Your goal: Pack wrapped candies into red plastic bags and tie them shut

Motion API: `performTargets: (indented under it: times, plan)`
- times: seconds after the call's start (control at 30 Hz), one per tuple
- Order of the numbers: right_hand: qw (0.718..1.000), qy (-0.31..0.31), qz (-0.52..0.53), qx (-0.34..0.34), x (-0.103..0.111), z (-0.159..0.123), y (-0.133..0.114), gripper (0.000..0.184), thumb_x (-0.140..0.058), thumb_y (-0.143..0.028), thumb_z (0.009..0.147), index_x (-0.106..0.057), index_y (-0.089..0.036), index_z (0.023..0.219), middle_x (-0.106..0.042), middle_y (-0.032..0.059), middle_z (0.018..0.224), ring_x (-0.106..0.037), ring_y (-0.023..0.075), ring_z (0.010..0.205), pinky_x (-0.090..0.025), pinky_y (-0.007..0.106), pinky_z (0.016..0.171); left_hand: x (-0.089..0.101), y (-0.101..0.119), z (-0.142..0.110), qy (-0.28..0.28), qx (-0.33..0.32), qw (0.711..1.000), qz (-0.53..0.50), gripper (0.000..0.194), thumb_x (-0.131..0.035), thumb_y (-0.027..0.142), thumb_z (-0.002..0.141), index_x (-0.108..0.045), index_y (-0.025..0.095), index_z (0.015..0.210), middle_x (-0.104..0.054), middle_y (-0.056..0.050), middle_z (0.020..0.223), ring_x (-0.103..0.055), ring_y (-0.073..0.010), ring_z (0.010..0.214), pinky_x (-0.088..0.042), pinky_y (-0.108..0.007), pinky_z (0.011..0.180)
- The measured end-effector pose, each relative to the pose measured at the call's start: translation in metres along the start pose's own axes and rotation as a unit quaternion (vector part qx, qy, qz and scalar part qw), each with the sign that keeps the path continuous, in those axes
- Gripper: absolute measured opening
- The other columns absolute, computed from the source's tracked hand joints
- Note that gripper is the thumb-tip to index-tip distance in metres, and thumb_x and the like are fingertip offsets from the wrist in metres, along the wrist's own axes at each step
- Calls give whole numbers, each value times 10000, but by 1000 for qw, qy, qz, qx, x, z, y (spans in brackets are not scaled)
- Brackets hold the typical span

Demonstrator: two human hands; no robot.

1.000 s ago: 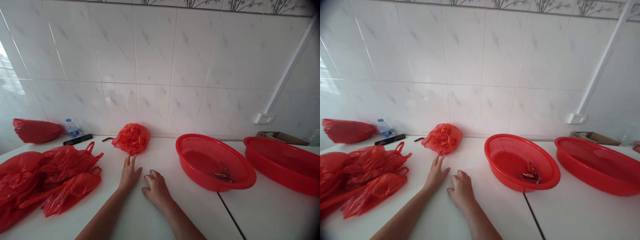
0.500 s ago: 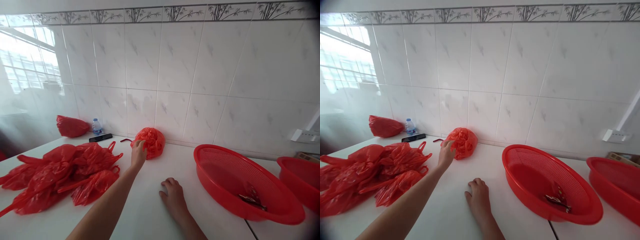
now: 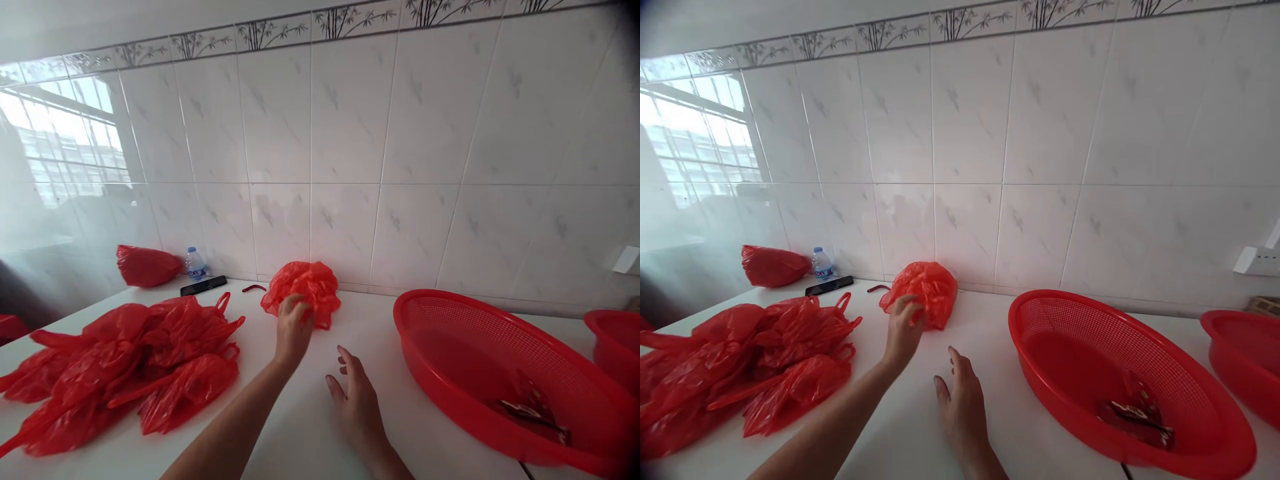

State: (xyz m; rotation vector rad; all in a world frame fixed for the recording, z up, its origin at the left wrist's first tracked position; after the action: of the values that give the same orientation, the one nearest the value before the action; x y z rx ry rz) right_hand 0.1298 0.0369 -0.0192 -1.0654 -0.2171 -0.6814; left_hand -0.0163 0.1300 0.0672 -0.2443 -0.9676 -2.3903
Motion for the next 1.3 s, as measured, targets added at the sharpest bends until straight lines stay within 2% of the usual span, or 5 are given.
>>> performTargets:
  times: [0.23, 0.47, 0.87, 1.03, 1.3]
  plan:
    - [971, 54, 187, -139, 11, 3, 8, 705, -577, -384, 801, -227, -208, 1388, -572, 120, 1165, -628, 213, 913, -528, 308, 708, -25, 16, -89, -182, 233, 883, -364, 252, -585, 432, 807, -582, 189, 739, -639, -34, 751, -606, -183, 712, -484, -295, 668]
    - [961, 6, 200, -188, 23, 5, 18, 208, -495, -267, 774, -590, -204, 948, -639, 22, 823, -581, 148, 674, -465, 258, 608, -4, -12, -81, -96, 341, 784, -510, 300, -630, 432, 787, -527, 167, 694, -572, 17, 667, -544, -102, 615, -494, -267, 681]
    - [839, -158, 453, -256, 14, -9, 8, 265, -467, -245, 746, -627, -122, 919, -661, 74, 748, -568, 144, 592, -363, 243, 514, -3, -23, -80, -173, 97, 967, -162, 873, -784, 356, 600, -391, 234, 1370, -323, -149, 1477, -292, -326, 1357, -354, -455, 1034]
    - [782, -181, 521, -291, 12, -15, -3, 250, -504, -300, 777, -637, -145, 922, -656, 70, 704, -537, 135, 539, -335, 232, 484, -11, -37, -88, -182, 173, 961, -118, 552, -625, 192, 669, -565, 243, 1215, -681, -74, 1016, -610, -257, 970, -439, -395, 863]
    - [733, -17, 637, -238, 49, 5, 0, 319, -504, -453, 863, -566, -366, 1163, -585, 16, 1236, -592, 114, 765, -456, 225, 594, 15, -61, -68, -38, 279, 930, -237, 101, -495, 176, 676, -590, 196, 706, -566, 20, 641, -525, -127, 628, -414, -247, 639]
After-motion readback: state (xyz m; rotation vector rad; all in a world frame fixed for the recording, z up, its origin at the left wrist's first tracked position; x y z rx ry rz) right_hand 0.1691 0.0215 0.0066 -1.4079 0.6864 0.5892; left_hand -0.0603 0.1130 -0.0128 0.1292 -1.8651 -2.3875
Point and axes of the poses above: each hand's wrist, its own z-axis towards the middle knuckle, its own x-axis out of the back of the hand, y = z × x, the point moved 5 cm from there along z, towards the middle knuckle
